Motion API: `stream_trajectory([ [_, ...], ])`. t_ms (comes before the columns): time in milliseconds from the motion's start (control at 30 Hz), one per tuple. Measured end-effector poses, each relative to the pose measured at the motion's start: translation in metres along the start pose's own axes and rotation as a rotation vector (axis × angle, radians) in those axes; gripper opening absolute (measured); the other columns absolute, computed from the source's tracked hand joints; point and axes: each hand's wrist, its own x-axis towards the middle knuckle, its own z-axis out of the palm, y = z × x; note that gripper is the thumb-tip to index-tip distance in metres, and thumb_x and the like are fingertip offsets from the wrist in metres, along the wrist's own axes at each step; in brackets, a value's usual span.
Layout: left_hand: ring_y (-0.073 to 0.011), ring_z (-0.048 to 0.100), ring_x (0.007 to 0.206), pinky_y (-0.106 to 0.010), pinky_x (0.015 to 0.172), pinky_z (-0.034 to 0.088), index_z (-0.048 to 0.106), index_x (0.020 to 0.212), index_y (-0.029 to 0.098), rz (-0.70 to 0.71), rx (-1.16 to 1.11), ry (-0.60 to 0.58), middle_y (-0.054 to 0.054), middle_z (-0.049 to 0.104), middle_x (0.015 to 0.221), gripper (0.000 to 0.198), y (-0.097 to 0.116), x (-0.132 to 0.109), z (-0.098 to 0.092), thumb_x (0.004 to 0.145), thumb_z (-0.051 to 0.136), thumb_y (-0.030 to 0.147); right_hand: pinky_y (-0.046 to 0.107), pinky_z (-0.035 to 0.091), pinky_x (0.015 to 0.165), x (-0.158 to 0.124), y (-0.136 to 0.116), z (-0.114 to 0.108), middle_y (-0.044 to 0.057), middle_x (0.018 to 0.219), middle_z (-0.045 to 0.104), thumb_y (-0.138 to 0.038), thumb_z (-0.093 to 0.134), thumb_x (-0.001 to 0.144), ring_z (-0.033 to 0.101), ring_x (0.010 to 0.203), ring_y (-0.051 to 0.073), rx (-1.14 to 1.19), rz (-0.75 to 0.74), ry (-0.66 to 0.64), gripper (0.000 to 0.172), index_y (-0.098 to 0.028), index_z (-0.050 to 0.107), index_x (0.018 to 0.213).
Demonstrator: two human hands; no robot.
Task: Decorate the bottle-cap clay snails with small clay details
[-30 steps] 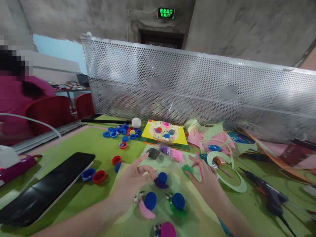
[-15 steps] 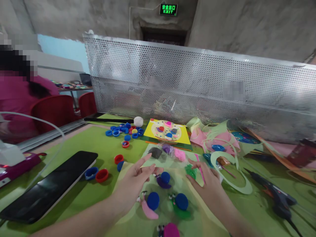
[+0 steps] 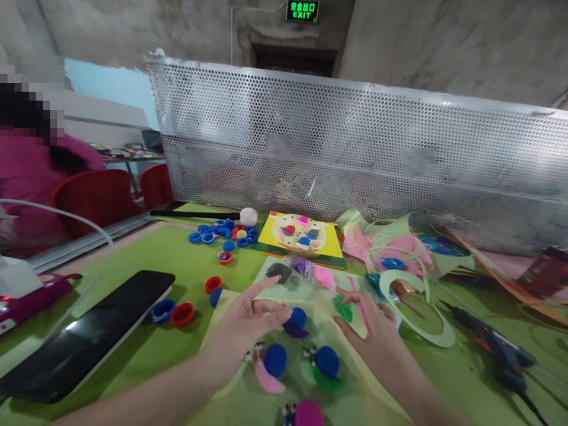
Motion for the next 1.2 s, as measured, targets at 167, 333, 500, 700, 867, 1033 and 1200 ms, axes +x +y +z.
stream_trajectory([
  [167,-0.0166,0.067,0.077,-0.028,0.081,0.046,0.05,0.127,0.016,0.053,0.062,-0.003,0.003,0.07,0.062,0.067,0.003,-0.003,-0.002,0.068,0.079,0.032,0.044,0.044,0.077,-0.001,-0.001,0.0,0.006,0.096,0.074,-0.029,0.051,0.086,0.07,0.077,0.024,0.007,-0.004,-0.004,0.016,-0.026,0.045,0.101],
  [333,-0.0196,0.068,0.084,-0.032,0.08,0.047,0.042,0.135,0.017,0.044,0.155,-0.033,-0.004,0.076,0.082,0.075,0.007,-0.005,0.0,0.07,0.077,0.035,0.046,0.044,0.075,0.0,-0.004,-0.004,0.004,0.095,0.075,-0.029,0.052,0.085,0.07,0.073,0.026,0.009,-0.009,-0.016,0.017,-0.027,0.044,0.1],
  [500,-0.025,0.067,0.091,-0.037,0.083,0.046,0.039,0.137,0.017,0.06,0.258,-0.035,-0.006,0.076,0.085,0.082,0.005,-0.003,0.0,0.067,0.078,0.034,0.046,0.044,0.078,0.0,-0.005,-0.005,0.006,0.098,0.075,-0.03,0.049,0.086,0.072,0.079,0.026,0.009,-0.001,-0.019,0.012,-0.026,0.045,0.097],
  [700,-0.0257,0.063,0.096,-0.042,0.096,0.036,0.044,0.131,0.019,0.101,0.383,0.044,0.0,0.073,0.075,0.081,0.01,-0.008,-0.002,0.061,0.082,0.029,0.043,0.046,0.079,0.001,-0.009,-0.008,0.005,0.096,0.075,-0.031,0.049,0.086,0.072,0.078,0.024,0.016,0.015,-0.033,0.008,-0.026,0.046,0.091],
  [867,-0.0246,0.057,0.112,-0.041,0.095,0.039,0.036,0.139,0.021,0.096,0.395,0.018,-0.004,0.076,0.084,0.081,0.012,-0.008,-0.001,0.069,0.076,0.031,0.048,0.047,0.078,0.002,-0.011,-0.011,0.003,0.096,0.075,-0.032,0.05,0.084,0.072,0.068,0.025,0.026,0.014,-0.061,0.008,-0.026,0.045,0.087],
  [1033,-0.0248,0.056,0.113,-0.04,0.097,0.039,0.032,0.142,0.017,0.083,0.408,-0.008,-0.004,0.076,0.076,0.088,0.015,-0.01,0.003,0.067,0.077,0.027,0.049,0.045,0.079,0.002,-0.012,-0.012,0.004,0.097,0.075,-0.031,0.052,0.084,0.072,0.077,0.026,0.037,0.021,-0.069,0.009,-0.026,0.044,0.088],
  [1200,-0.0282,0.059,0.109,-0.042,0.099,0.037,0.031,0.144,0.019,0.08,0.424,0.051,0.0,0.07,0.072,0.094,0.019,-0.014,0.005,0.063,0.079,0.023,0.048,0.044,0.079,0.002,-0.013,-0.012,0.004,0.098,0.075,-0.03,0.053,0.083,0.072,0.079,0.026,0.042,0.026,-0.068,0.011,-0.026,0.045,0.09],
])
